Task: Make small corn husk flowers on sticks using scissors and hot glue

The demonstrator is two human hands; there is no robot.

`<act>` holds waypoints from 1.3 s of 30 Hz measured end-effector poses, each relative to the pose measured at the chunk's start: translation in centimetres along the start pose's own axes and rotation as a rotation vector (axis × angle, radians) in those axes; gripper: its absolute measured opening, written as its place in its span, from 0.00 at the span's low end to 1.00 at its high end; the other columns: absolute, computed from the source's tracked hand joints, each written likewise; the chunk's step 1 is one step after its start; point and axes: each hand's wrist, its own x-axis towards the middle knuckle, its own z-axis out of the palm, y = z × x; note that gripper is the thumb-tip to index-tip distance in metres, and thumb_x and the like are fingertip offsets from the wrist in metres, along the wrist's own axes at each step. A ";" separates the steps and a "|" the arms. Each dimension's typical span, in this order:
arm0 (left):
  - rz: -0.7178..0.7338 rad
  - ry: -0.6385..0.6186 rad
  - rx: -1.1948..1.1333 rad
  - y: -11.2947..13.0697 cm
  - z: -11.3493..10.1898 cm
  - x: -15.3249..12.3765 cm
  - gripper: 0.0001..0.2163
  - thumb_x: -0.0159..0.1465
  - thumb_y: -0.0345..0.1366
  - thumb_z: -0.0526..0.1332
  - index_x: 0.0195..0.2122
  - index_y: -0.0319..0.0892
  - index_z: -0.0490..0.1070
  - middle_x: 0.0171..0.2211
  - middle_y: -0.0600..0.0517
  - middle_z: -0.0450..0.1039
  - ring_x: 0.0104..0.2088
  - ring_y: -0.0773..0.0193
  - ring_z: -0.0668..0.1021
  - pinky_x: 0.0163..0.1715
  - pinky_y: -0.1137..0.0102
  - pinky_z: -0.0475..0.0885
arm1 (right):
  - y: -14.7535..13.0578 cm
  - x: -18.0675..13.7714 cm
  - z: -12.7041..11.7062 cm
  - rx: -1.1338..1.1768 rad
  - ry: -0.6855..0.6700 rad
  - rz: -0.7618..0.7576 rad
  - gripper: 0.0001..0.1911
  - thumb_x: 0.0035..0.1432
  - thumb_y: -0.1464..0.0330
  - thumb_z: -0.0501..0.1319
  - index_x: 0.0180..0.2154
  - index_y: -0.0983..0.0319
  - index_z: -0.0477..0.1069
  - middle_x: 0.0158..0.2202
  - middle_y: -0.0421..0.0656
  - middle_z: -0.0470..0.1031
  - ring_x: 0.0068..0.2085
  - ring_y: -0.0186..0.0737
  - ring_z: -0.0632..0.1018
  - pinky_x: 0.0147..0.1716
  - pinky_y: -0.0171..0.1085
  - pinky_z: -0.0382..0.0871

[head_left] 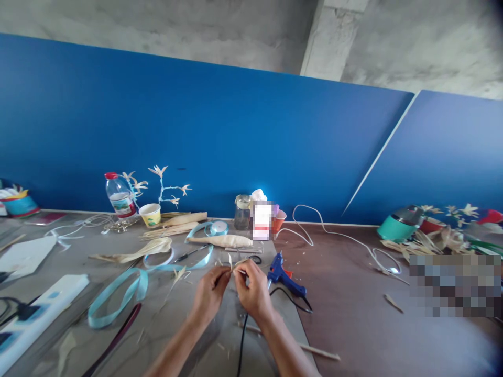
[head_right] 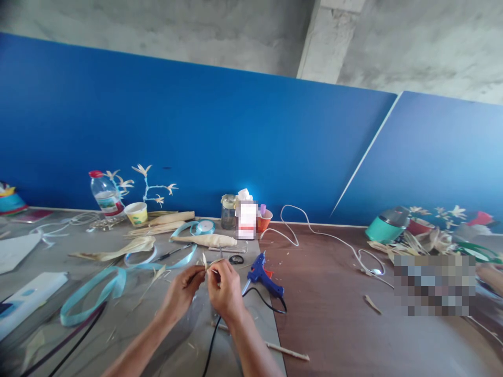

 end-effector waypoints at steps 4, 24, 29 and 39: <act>0.008 0.011 -0.043 -0.5 0.1 0.2 0.10 0.56 0.37 0.57 0.33 0.40 0.75 0.29 0.49 0.75 0.30 0.61 0.74 0.31 0.71 0.67 | 0.0 0.0 0.0 0.016 0.001 -0.009 0.06 0.55 0.75 0.52 0.28 0.62 0.65 0.28 0.42 0.69 0.30 0.34 0.70 0.30 0.31 0.63; -0.177 0.037 -0.263 0.2 -0.2 0.3 0.08 0.53 0.38 0.60 0.28 0.39 0.74 0.18 0.56 0.64 0.20 0.70 0.64 0.21 0.75 0.57 | 0.1 0.0 0.1 -0.012 0.035 0.021 0.07 0.57 0.72 0.53 0.28 0.62 0.67 0.25 0.41 0.68 0.27 0.33 0.69 0.27 0.31 0.62; -0.245 0.163 -0.478 0.0 -1.3 1.0 0.11 0.49 0.40 0.64 0.28 0.38 0.74 0.21 0.55 0.67 0.21 0.71 0.65 0.22 0.76 0.59 | 1.2 -0.1 0.4 -0.094 0.031 0.089 0.08 0.56 0.74 0.51 0.30 0.62 0.67 0.27 0.41 0.68 0.29 0.34 0.69 0.29 0.31 0.61; -0.295 0.191 -0.735 0.6 -2.3 1.4 0.12 0.45 0.37 0.68 0.28 0.36 0.73 0.20 0.56 0.66 0.20 0.75 0.65 0.20 0.78 0.60 | 2.1 -0.3 1.2 -0.383 -0.173 0.026 0.12 0.52 0.79 0.52 0.28 0.61 0.71 0.27 0.41 0.71 0.30 0.34 0.72 0.32 0.31 0.59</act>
